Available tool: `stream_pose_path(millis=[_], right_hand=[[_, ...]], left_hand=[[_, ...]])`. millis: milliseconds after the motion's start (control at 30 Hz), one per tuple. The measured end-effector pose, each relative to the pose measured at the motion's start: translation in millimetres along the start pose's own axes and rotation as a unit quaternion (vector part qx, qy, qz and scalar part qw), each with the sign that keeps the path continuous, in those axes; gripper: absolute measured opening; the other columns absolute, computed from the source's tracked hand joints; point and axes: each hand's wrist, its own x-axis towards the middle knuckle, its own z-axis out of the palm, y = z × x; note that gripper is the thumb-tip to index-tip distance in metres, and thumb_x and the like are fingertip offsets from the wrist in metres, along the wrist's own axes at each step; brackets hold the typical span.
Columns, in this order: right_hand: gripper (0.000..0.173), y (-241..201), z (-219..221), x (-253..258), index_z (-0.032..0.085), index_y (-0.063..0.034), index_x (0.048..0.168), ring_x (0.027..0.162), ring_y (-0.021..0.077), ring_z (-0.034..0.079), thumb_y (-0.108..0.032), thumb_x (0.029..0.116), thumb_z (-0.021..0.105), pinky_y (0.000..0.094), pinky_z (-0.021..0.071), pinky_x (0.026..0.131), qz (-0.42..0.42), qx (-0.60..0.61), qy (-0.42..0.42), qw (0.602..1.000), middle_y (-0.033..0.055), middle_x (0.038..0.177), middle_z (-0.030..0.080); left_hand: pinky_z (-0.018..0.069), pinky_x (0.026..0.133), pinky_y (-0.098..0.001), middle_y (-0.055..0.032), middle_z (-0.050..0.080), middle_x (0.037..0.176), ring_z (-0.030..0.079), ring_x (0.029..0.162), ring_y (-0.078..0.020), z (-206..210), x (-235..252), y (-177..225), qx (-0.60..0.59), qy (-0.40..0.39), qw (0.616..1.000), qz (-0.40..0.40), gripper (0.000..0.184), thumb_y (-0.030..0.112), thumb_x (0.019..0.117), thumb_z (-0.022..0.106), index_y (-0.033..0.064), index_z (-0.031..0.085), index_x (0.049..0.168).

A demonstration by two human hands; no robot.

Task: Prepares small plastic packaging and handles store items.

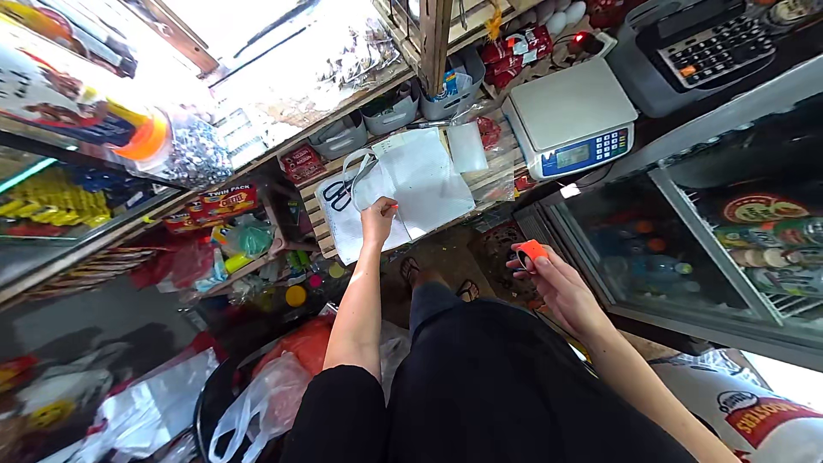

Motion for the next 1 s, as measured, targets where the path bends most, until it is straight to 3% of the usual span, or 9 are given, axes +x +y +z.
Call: stream_pose_path(millis=[133, 267, 333, 400, 533, 700, 867, 1000], right_hand=[[0.031, -15.7, 18.6, 14.0, 0.044, -0.0062, 0.132, 0.11, 0.018, 0.067, -0.021, 0.1106, 0.027, 0.031, 0.0558, 0.095, 0.101, 0.15, 0.01, 0.984, 0.0106, 0.132, 0.061], [0.039, -24.9, 48.2, 64.9, 0.03, -0.0122, 0.15, 0.116, 0.0232, 0.066, -0.027, 0.1133, 0.028, 0.0375, 0.0554, 0.099, 0.146, 0.169, -0.059, 0.973, 0.0125, 0.133, 0.062], [0.043, -27.8, 70.9, 99.4, 0.027, -0.0158, 0.153, 0.115, 0.0217, 0.066, -0.033, 0.1132, 0.029, 0.0372, 0.0556, 0.096, 0.156, 0.144, -0.091, 0.973, 0.0107, 0.131, 0.061], [0.043, -34.4, 96.4, 129.1, 0.031, -0.017, 0.15, 0.111, 0.019, 0.065, -0.039, 0.1129, 0.029, 0.0353, 0.054, 0.092, 0.171, 0.12, -0.105, 0.972, 0.009, 0.128, 0.061], [0.036, -41.3, 124.3, 169.2, 0.047, -0.0164, 0.138, 0.112, 0.0181, 0.062, -0.039, 0.1109, 0.04, 0.0384, 0.0515, 0.095, 0.22, 0.148, -0.117, 0.957, 0.0061, 0.122, 0.061], [0.024, -39.8, 144.7, 184.3, 0.059, -0.0085, 0.116, 0.08, 0.0072, 0.064, -0.025, 0.1111, 0.042, 0.0236, 0.055, 0.079, 0.21, 0.134, -0.125, 0.96, 0.0, 0.093, 0.064], [0.022, -42.3, 150.5, 193.9, 0.061, -0.0011, 0.109, 0.079, 0.0098, 0.064, -0.015, 0.1101, 0.044, 0.0261, 0.0558, 0.08, 0.206, 0.142, -0.098, 0.963, 0.0039, 0.092, 0.064], [0.019, -44.4, 150.0, 196.3, 0.059, 0.0022, 0.116, 0.083, 0.0107, 0.066, -0.011, 0.1081, 0.049, 0.027, 0.0569, 0.084, 0.202, 0.139, -0.079, 0.966, 0.006, 0.098, 0.066]], left_hand=[[0.0595, 0.085, -0.0358, -0.0149, 0.075, 0.097, 0.073, 0.085, -0.0163, 2.2, -1.5, 17.0, -0.131, 0.02, 0.991, -0.03, 0.018, 0.002, 0.0928, 0.07, -0.0038, 0.071, 0.11], [0.0596, 0.085, -0.0338, -0.0129, 0.074, 0.103, 0.072, 0.09, -0.0144, -5.3, -8.4, 52.2, -0.257, 0.014, 0.966, -0.036, 0.023, 0.0, 0.093, 0.069, -0.004, 0.067, 0.115], [0.0609, 0.084, -0.0335, -0.0114, 0.074, 0.1, 0.072, 0.088, -0.0141, -10.3, -12.8, 66.7, -0.297, -0.002, 0.955, -0.02, 0.022, -0.003, 0.0926, 0.068, -0.0046, 0.067, 0.115], [0.0613, 0.083, -0.0331, -0.0094, 0.074, 0.1, 0.072, 0.086, -0.0131, -16.4, -19.7, 78.0, -0.306, -0.027, 0.952, -0.005, 0.022, -0.004, 0.0932, 0.067, -0.0031, 0.067, 0.115], [0.0607, 0.081, -0.0305, -0.0041, 0.073, 0.096, 0.071, 0.083, -0.0097, -27.7, -27.6, 84.9, -0.313, -0.047, 0.949, 0.008, 0.021, -0.004, 0.0928, 0.067, 0.0017, 0.068, 0.112], [0.0603, 0.08, -0.0288, -0.0037, 0.072, 0.098, 0.07, 0.083, -0.0089, -37.8, -35.3, 80.8, -0.326, -0.042, 0.944, 0.022, 0.022, -0.006, 0.0918, 0.067, 0.0035, 0.069, 0.112], [0.0596, 0.078, -0.0266, -0.0025, 0.073, 0.095, 0.069, 0.081, -0.0077, -42.4, -36.3, 83.9, -0.335, -0.029, 0.941, 0.034, 0.023, -0.006, 0.0915, 0.068, 0.0051, 0.069, 0.111], [0.0601, 0.08, -0.0274, -0.003, 0.072, 0.097, 0.07, 0.083, -0.0086, -45.1, -32.3, 83.0, -0.334, -0.037, 0.941, 0.025, 0.023, -0.007, 0.0917, 0.067, 0.0048, 0.068, 0.112]])
